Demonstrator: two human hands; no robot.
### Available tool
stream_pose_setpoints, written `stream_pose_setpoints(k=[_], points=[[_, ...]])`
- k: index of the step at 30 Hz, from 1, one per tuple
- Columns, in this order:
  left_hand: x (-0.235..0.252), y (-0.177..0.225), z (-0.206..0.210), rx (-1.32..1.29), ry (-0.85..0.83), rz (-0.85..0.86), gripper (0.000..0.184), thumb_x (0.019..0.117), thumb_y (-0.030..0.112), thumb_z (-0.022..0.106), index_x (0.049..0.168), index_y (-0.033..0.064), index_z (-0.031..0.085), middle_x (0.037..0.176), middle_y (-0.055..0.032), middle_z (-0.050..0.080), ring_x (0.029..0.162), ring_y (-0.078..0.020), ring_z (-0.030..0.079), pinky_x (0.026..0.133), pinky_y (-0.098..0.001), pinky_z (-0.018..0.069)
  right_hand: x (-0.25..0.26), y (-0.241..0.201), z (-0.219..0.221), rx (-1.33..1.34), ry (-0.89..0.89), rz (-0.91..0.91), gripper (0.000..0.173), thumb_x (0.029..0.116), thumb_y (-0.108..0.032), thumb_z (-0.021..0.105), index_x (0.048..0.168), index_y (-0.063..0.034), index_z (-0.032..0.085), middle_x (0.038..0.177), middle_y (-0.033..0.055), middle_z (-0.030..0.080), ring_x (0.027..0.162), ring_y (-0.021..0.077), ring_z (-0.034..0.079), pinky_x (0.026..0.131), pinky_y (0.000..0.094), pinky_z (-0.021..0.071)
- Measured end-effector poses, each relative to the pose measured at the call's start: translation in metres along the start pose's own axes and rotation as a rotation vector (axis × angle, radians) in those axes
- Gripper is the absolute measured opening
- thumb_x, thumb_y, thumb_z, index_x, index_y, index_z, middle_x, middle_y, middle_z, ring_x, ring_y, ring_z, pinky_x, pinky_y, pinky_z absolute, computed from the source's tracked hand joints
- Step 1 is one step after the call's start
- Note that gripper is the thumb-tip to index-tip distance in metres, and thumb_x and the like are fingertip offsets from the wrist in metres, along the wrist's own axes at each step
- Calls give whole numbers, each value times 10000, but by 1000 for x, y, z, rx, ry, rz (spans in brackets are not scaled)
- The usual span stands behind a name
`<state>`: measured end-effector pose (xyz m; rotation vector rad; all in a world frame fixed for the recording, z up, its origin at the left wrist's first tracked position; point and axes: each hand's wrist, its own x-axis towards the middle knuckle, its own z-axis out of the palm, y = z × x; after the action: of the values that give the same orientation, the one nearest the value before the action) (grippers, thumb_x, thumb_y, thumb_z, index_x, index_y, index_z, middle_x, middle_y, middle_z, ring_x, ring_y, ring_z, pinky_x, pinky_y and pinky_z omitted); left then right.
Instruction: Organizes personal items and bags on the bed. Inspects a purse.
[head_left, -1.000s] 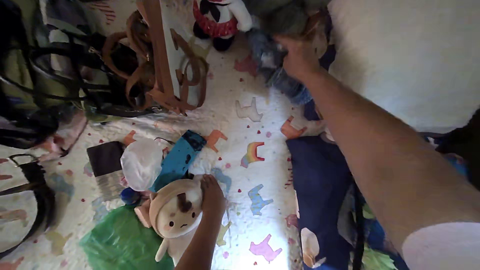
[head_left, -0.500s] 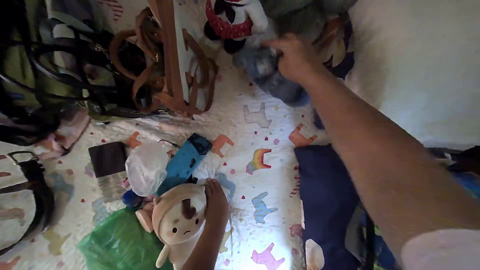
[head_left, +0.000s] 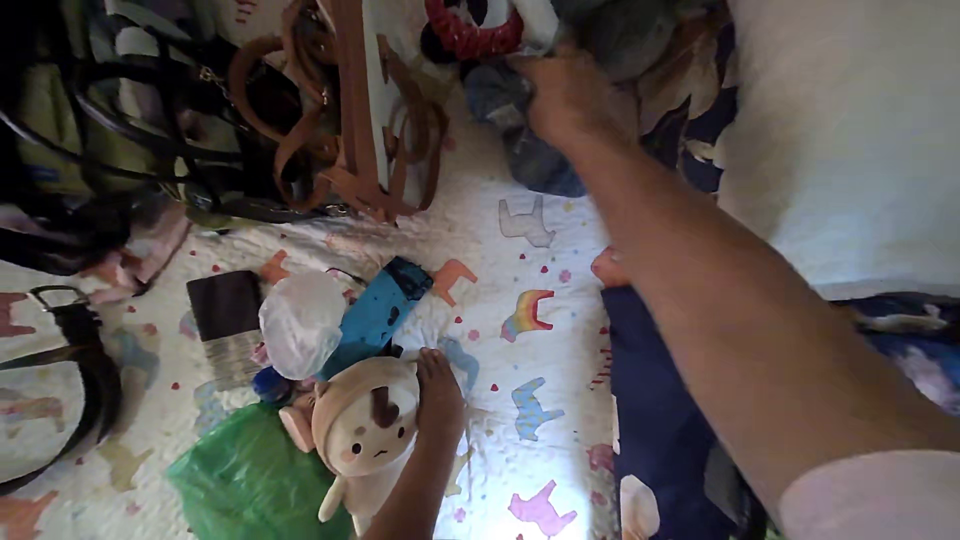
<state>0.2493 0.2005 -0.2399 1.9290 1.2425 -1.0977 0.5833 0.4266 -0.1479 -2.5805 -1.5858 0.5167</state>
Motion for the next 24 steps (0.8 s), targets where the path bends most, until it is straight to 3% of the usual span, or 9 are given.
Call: stream_pose_setpoints(k=[4,7,9,12,15,18,20,22,24], points=[[0,-1,1,-28,9,11,1021,894,227,764,1582,-123,95,1648,-356,95,1548,-477,111,1262,-508,127,10,-26,49,-39,-81,-195,556,908,27,637,1414,-204,617,1451,305,494,1323,571,448,976,756,398],[0,-4,0,-28,12,14,1003,902,215,757,1580,-126,102,1648,-352,103,1550,-469,114,1264,-506,124,-15,-9,15,-89,-501,-477,443,980,49,533,1318,-186,696,1320,224,632,1251,466,568,1017,685,436],[0,-2,-1,-26,8,12,992,903,206,750,1581,-124,104,1651,-348,99,1552,-464,110,1265,-499,124,-32,25,-18,-12,-621,-532,474,985,101,496,1299,-177,715,1263,173,684,1215,391,614,1049,615,439],[1,-2,0,-19,-2,12,1017,901,237,763,1583,-121,99,1650,-352,89,1550,-473,104,1264,-513,120,-34,89,-40,72,-201,-214,548,953,86,509,1378,-225,659,1351,223,623,1263,447,576,1022,676,439],[2,-3,3,0,6,8,1051,890,271,780,1583,-120,94,1650,-354,83,1552,-470,101,1263,-509,118,-31,119,-9,-46,104,131,668,891,32,602,1505,-218,523,1553,258,423,1415,505,411,1089,710,386],[2,-3,4,-18,28,15,1063,879,255,793,1583,-122,90,1651,-351,88,1553,-468,101,1262,-509,120,-101,83,23,-1,-249,96,487,946,28,613,1415,-98,590,1338,303,590,1227,514,573,975,703,458],[0,-5,5,-9,30,15,1063,883,269,790,1583,-120,91,1651,-352,88,1553,-465,107,1260,-513,132,-161,73,36,162,-596,-161,419,912,60,612,1283,-121,688,1158,200,708,1063,392,684,900,626,542],[0,-5,4,-15,34,24,1051,888,264,785,1580,-126,96,1646,-362,87,1551,-472,102,1257,-525,130,-196,67,14,301,-882,-286,496,954,83,505,1356,-154,672,1308,124,678,1229,299,624,1047,542,468],[-1,-5,4,-6,23,25,1044,893,275,779,1580,-124,102,1645,-364,85,1555,-463,93,1262,-522,110,-198,76,-12,331,-682,-247,480,965,97,493,1350,-126,672,1318,144,671,1241,315,621,1058,552,471]])
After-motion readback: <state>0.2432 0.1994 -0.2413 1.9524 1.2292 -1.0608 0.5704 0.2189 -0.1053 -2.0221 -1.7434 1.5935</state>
